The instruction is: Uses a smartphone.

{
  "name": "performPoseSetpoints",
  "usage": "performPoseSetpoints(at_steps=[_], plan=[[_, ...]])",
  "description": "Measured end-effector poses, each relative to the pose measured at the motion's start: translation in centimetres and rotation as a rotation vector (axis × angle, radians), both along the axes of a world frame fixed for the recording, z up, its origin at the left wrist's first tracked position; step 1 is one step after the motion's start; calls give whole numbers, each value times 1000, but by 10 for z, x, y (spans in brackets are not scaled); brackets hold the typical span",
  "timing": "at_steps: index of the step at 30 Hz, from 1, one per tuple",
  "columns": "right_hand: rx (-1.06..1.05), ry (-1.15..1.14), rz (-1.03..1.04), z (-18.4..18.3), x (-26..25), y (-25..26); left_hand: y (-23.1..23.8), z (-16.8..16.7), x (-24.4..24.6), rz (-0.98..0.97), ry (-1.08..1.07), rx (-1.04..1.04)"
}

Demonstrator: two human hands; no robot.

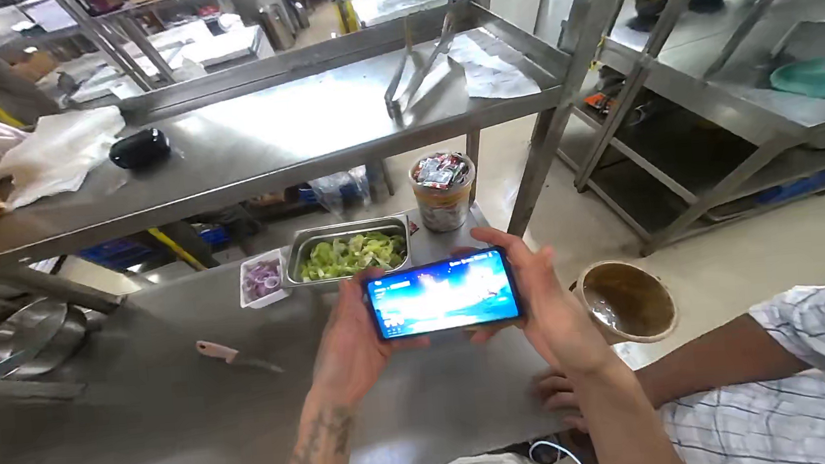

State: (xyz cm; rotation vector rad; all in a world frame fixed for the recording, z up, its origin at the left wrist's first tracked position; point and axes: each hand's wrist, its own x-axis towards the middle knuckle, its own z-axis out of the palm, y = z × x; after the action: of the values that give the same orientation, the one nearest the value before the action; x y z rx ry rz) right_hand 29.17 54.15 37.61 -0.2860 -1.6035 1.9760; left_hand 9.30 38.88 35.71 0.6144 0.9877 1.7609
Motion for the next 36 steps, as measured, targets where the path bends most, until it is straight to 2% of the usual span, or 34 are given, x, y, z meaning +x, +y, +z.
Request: performPoseSetpoints(at_steps=[3,8,11,14,19,22,25,28,33,36], plan=[[13,-29,-46,6,7,0,9,-11,4,-44,-16,-2],[-223,36,69,-51,-13,44,-2,28,27,-81,60,49],[-229,96,143,-72,-25,47,-4,36,37,-94,119,54],[-187,77,98,-53,-17,39,-3,22,24,-7,40,8],[-10,-14,36,-2,5,17,13,-29,6,-42,31,88],[-79,-41,-26,-12,7,29,16,-17,14,-93,6,138],[-240,66,61,-51,-1,52,12,16,28,-182,38,179],[-293,153,113,-69,-11,54,11,26,38,-204,78,175],[-107,94,59,-28,2,42,14,-5,10,-99,-57,124],[-22,62,29,-19,4,37,17,-20,3,-81,-97,109]])
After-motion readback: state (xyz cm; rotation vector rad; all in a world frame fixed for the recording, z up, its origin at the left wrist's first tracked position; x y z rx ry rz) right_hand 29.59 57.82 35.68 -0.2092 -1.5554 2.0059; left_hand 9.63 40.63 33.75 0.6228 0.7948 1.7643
